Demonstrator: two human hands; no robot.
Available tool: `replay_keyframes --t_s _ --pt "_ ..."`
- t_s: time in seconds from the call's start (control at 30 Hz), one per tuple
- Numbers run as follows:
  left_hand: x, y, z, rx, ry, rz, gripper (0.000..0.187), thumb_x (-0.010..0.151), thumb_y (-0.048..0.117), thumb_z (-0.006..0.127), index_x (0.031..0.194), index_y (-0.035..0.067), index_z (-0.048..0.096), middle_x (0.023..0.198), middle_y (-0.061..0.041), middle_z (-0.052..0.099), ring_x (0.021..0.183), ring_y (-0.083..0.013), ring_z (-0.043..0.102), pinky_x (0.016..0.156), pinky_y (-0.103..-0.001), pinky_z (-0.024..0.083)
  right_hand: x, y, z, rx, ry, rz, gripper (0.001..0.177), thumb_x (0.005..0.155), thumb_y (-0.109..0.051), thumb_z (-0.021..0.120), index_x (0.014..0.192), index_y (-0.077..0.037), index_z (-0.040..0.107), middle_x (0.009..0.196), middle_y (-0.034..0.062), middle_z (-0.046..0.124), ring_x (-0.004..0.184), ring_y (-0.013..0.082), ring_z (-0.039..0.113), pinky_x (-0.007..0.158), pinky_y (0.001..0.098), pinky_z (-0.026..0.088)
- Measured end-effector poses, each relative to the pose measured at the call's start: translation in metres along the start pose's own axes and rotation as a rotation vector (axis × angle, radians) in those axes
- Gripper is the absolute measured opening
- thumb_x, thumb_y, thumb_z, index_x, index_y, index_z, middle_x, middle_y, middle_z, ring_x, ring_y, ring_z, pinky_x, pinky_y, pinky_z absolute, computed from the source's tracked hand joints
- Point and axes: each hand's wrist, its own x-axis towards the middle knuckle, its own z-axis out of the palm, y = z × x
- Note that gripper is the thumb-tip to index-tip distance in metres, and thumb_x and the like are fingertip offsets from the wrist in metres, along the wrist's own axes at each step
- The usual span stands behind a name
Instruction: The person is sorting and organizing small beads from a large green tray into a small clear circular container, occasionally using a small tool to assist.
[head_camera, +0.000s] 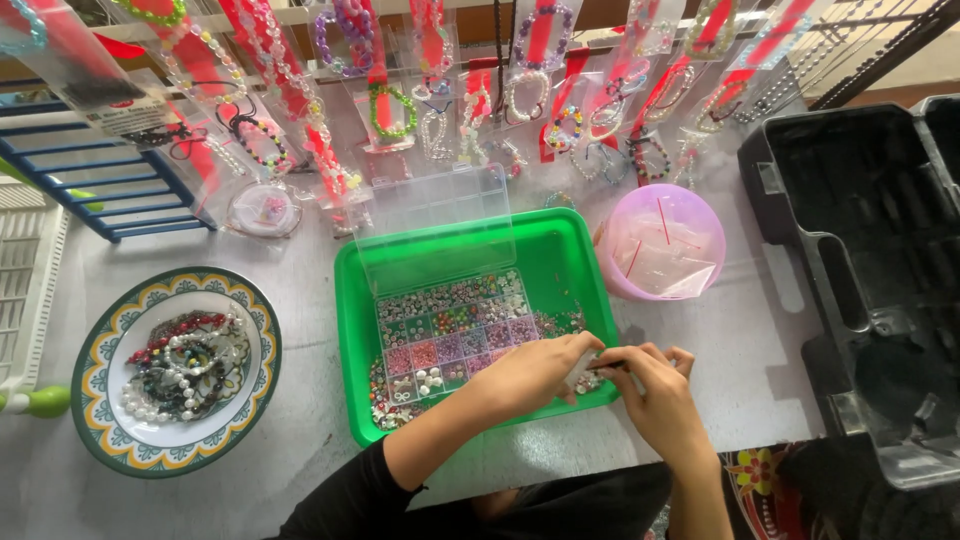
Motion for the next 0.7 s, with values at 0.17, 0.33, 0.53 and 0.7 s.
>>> replay_keyframes --t_s 0.17,0.33,0.53,0.7 --pt "0.001 0.003 0.003 0.03 0.039 -0.015 0.07 0.084 0.003 0.072 0.147 0.005 0.04 0.143 -0.015 0.056 0.124 -0.0332 0.06 0.086 -0.051 0.048 -0.007 -0.001 0.003 -0.152 0.15 -0.03 0.011 0.101 -0.015 0.061 0.099 -0.025 0.067 0.103 -0.0163 0.073 0.09 0.006 0.063 0.093 0.0344 0.021" --pt "0.008 -0.01 0.024 0.155 0.124 0.054 0.069 0.081 0.014 0.085 0.135 0.0 0.044 0.12 -0.023 0.058 0.101 -0.0453 0.065 0.074 -0.053 0.053 -0.019 -0.007 0.033 -0.383 0.206 0.011 0.008 0.095 -0.02 0.07 0.097 -0.027 0.066 0.09 -0.0214 0.068 0.09 0.0088 0.061 0.09 0.0393 0.021" --pt "0.002 -0.008 0.009 -0.103 0.128 0.023 0.075 0.085 0.017 0.078 0.144 -0.001 0.037 0.146 -0.027 0.048 0.126 -0.0435 0.055 0.095 -0.05 0.047 -0.013 -0.021 0.022 -0.203 0.341 0.1 0.006 0.103 -0.023 0.064 0.1 -0.024 0.069 0.095 -0.0176 0.071 0.081 0.0043 0.059 0.092 0.0356 0.022" --pt "0.003 -0.002 -0.002 -0.107 0.196 -0.068 0.072 0.087 0.003 0.073 0.148 0.007 0.037 0.154 -0.015 0.045 0.105 -0.0422 0.067 0.081 -0.052 0.051 0.013 -0.011 0.022 -0.328 0.29 0.006 0.008 0.102 -0.026 0.066 0.104 -0.032 0.071 0.112 -0.0181 0.073 0.098 0.007 0.059 0.091 0.0395 0.019"
